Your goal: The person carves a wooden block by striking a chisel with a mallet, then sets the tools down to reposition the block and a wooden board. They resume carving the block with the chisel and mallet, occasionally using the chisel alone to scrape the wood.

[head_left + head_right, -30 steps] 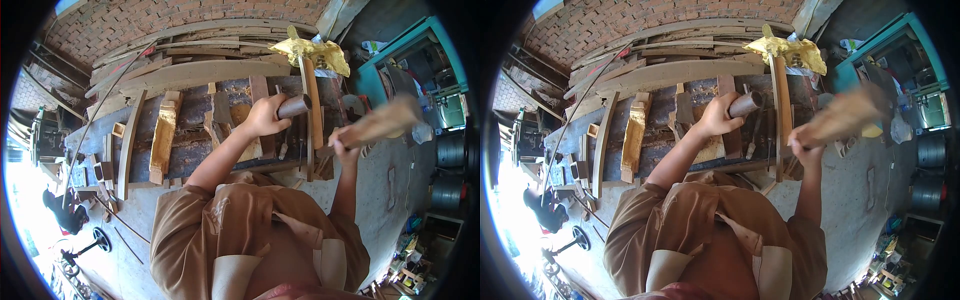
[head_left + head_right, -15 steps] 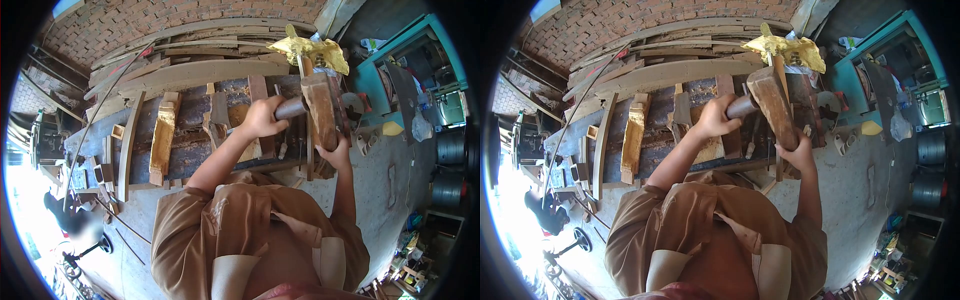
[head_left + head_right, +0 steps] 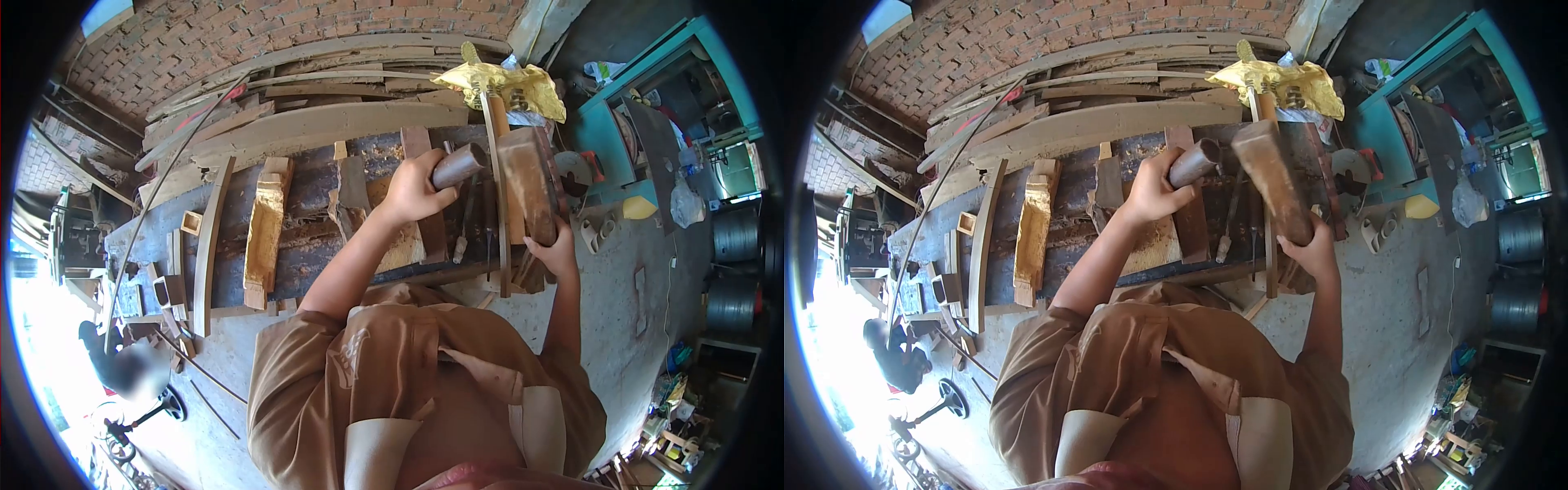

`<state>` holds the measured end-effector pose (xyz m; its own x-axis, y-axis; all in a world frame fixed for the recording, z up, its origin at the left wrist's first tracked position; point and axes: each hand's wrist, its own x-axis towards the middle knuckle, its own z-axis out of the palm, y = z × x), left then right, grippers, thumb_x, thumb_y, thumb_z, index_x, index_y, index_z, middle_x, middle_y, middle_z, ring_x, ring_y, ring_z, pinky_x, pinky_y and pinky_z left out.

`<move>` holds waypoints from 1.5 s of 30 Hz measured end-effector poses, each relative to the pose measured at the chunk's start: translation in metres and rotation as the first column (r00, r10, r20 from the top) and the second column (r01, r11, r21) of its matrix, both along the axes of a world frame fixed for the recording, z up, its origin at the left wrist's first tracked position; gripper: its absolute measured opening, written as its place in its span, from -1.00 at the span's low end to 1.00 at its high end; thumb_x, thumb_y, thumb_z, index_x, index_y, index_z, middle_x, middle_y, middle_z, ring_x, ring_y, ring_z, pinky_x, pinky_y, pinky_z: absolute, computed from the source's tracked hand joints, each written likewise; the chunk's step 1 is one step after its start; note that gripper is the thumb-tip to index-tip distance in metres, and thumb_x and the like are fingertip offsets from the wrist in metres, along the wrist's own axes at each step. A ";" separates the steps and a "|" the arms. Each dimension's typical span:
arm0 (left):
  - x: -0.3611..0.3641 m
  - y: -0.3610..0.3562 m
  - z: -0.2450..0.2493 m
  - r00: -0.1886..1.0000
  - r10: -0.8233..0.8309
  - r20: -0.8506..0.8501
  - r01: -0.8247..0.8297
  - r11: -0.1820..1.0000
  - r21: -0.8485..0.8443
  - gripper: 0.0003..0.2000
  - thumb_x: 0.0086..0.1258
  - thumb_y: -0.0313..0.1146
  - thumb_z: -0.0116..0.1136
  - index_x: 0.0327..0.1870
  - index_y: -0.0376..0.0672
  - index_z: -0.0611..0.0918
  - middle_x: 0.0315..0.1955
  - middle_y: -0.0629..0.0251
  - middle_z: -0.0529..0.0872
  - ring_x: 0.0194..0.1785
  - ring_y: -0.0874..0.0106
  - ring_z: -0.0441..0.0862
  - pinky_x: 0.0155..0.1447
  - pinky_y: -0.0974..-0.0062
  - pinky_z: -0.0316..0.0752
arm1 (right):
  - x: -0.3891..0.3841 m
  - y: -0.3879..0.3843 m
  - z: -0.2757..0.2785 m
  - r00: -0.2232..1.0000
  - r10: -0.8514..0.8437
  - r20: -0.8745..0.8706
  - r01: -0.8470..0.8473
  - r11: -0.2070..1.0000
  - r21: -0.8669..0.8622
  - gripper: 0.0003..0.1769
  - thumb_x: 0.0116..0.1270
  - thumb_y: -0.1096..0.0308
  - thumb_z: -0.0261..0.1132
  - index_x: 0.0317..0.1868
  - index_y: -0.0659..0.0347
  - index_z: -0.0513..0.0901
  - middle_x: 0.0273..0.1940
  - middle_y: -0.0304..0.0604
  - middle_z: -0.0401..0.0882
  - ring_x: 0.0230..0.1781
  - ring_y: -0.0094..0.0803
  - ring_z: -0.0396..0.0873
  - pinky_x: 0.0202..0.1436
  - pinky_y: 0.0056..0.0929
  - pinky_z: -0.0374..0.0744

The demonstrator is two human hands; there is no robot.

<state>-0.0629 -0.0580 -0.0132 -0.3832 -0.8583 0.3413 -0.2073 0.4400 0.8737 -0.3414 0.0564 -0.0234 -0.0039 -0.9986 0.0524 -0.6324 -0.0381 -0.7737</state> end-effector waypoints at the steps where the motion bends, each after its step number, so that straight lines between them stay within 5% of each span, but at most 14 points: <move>1: 0.003 0.001 0.004 1.000 0.016 -0.011 -0.015 1.000 0.004 -0.67 -0.15 -0.33 0.21 -0.30 -0.25 0.54 -0.53 -0.01 0.59 -0.38 0.07 0.59 -0.30 0.31 0.47 | -0.007 0.000 -0.017 0.993 -0.108 0.052 0.109 0.994 -0.009 -0.54 -0.03 0.34 0.36 -0.12 0.39 0.47 -0.30 -0.10 0.57 -0.27 -0.37 0.55 -0.15 -0.40 0.49; 8: 0.002 0.004 0.001 1.000 0.009 0.002 -0.009 1.000 0.021 -0.66 -0.15 -0.35 0.20 -0.27 -0.27 0.55 -0.50 -0.02 0.60 -0.37 0.09 0.60 -0.26 0.35 0.48 | 0.036 -0.015 -0.057 0.917 -0.391 0.077 0.361 0.897 0.257 -0.54 0.12 0.14 0.32 -0.18 0.40 0.47 -0.40 -0.04 0.58 -0.38 -0.24 0.58 -0.28 -0.27 0.51; 15: 0.004 0.007 0.002 0.999 0.036 -0.035 -0.037 0.999 -0.039 -0.65 -0.17 -0.36 0.19 -0.28 -0.28 0.55 -0.51 -0.02 0.59 -0.38 0.08 0.60 -0.27 0.35 0.48 | 0.090 -0.054 -0.123 0.921 -0.078 -0.382 0.187 0.948 0.257 -0.49 0.06 -0.01 0.29 -0.26 0.32 0.48 -0.31 0.15 0.58 -0.25 0.08 0.55 -0.18 -0.10 0.51; 23: 0.009 0.008 0.000 0.998 0.059 -0.039 -0.061 0.997 -0.054 -0.68 -0.13 -0.36 0.21 -0.30 -0.29 0.55 -0.50 0.04 0.59 -0.42 0.20 0.57 -0.29 0.41 0.46 | 0.111 -0.082 -0.180 0.885 0.104 -0.454 -0.034 0.987 0.159 -0.62 0.07 0.24 0.32 -0.19 0.29 0.44 -0.23 0.15 0.54 -0.14 0.04 0.50 -0.11 -0.14 0.49; 25: 0.009 0.009 0.001 0.997 0.059 -0.049 -0.063 0.994 -0.095 -0.70 -0.08 -0.38 0.22 -0.29 -0.30 0.54 -0.49 0.06 0.58 -0.43 0.29 0.57 -0.28 0.45 0.44 | 0.107 -0.099 -0.190 0.972 0.104 -0.211 -0.139 0.978 -0.156 -0.60 0.11 0.25 0.29 -0.13 0.31 0.42 -0.19 0.10 0.53 -0.14 -0.04 0.52 -0.07 -0.19 0.48; 26: 0.009 0.009 0.001 0.997 0.065 -0.046 -0.069 0.993 -0.094 -0.70 -0.08 -0.38 0.22 -0.29 -0.30 0.54 -0.49 0.06 0.58 -0.43 0.29 0.57 -0.28 0.45 0.44 | 0.109 -0.104 -0.176 0.972 0.110 -0.207 -0.144 0.977 -0.156 -0.60 0.11 0.25 0.29 -0.13 0.31 0.42 -0.19 0.10 0.53 -0.14 -0.04 0.52 -0.07 -0.19 0.48; 28: 0.008 0.009 -0.001 0.999 0.040 -0.037 -0.043 0.996 -0.072 -0.69 -0.08 -0.38 0.22 -0.28 -0.31 0.54 -0.49 0.04 0.58 -0.42 0.28 0.58 -0.27 0.43 0.45 | 0.115 -0.107 -0.104 0.943 0.087 0.320 -0.068 0.995 -0.073 -0.58 0.17 0.23 0.25 -0.05 0.32 0.42 -0.12 0.01 0.52 -0.07 -0.18 0.51 0.01 -0.30 0.45; 30: 0.008 0.008 -0.003 0.999 0.040 -0.021 -0.042 0.996 -0.083 -0.69 -0.06 -0.37 0.24 -0.28 -0.30 0.54 -0.49 0.04 0.59 -0.41 0.29 0.59 -0.26 0.43 0.45 | 0.128 -0.100 -0.035 0.838 0.131 0.529 0.011 0.967 -0.256 -0.61 0.23 0.23 0.21 -0.02 0.29 0.46 -0.03 -0.07 0.50 0.05 -0.34 0.43 0.09 -0.40 0.39; 33: 0.011 0.011 0.008 0.999 0.027 -0.026 -0.027 1.000 -0.003 -0.64 -0.09 -0.30 0.27 -0.24 -0.27 0.53 -0.48 -0.02 0.59 -0.35 0.04 0.59 -0.27 0.32 0.48 | 0.141 -0.088 0.036 0.561 0.483 0.672 -0.078 0.839 -0.538 -0.62 0.26 0.24 0.18 0.02 0.28 0.46 0.04 -0.07 0.48 0.13 -0.41 0.37 0.15 -0.41 0.34; 36: 0.018 0.010 0.010 0.997 -0.081 0.008 0.079 0.990 0.118 -0.59 0.00 -0.22 0.31 -0.18 -0.28 0.52 -0.41 0.01 0.61 -0.28 0.16 0.61 -0.19 0.35 0.46 | 0.140 -0.090 0.054 0.784 0.431 0.446 -0.253 0.879 -0.405 -0.53 0.25 0.13 0.20 0.03 0.30 0.44 -0.01 -0.05 0.51 0.08 -0.41 0.42 0.15 -0.37 0.34; 40: 0.064 -0.007 -0.019 0.930 -0.348 -0.113 0.365 0.852 0.375 -0.52 0.14 -0.06 0.24 -0.07 -0.27 0.53 -0.20 0.15 0.59 -0.07 0.39 0.51 0.03 0.43 0.38 | 0.148 -0.093 0.047 0.747 0.430 0.507 -0.223 0.880 -0.419 -0.50 0.24 0.01 0.19 -0.11 0.34 0.48 -0.13 -0.05 0.58 -0.03 -0.36 0.49 0.10 -0.40 0.38; 42: 0.086 -0.014 -0.035 0.999 0.032 0.009 -0.033 0.927 0.373 -0.62 0.20 -0.10 0.18 -0.15 -0.26 0.58 -0.20 0.12 0.61 -0.03 0.32 0.52 0.05 0.37 0.38 | 0.147 -0.095 0.044 0.725 0.480 0.494 -0.229 0.844 -0.484 -0.55 0.27 0.03 0.18 -0.16 0.33 0.49 -0.15 -0.05 0.59 -0.06 -0.37 0.52 0.05 -0.42 0.43; 44: 0.105 -0.023 -0.071 0.788 0.468 0.399 -0.520 0.854 0.026 -0.56 0.20 -0.08 0.15 -0.02 -0.22 0.52 -0.13 0.03 0.58 0.04 0.14 0.49 0.12 0.24 0.35 | 0.145 -0.096 0.042 0.741 0.450 0.497 -0.221 0.864 -0.452 -0.49 0.27 -0.05 0.13 -0.17 0.33 0.44 -0.19 0.03 0.58 -0.10 -0.29 0.55 -0.02 -0.37 0.49; 45: 0.106 -0.023 -0.089 0.785 0.471 0.404 -0.524 0.851 0.026 -0.56 0.20 -0.08 0.15 -0.02 -0.22 0.52 -0.13 0.03 0.58 0.04 0.14 0.49 0.12 0.24 0.35 | 0.146 -0.097 0.040 0.712 0.421 0.562 -0.180 0.883 -0.434 -0.68 0.30 0.16 0.16 -0.25 0.31 0.48 -0.29 -0.05 0.62 -0.21 -0.36 0.59 -0.06 -0.41 0.51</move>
<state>0.0430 -0.0805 -0.1020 0.0359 -0.9902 0.1351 -0.6828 0.0744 0.7268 -0.1951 -0.0402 0.0163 0.1410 -0.8724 0.4680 0.0815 -0.4609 -0.8837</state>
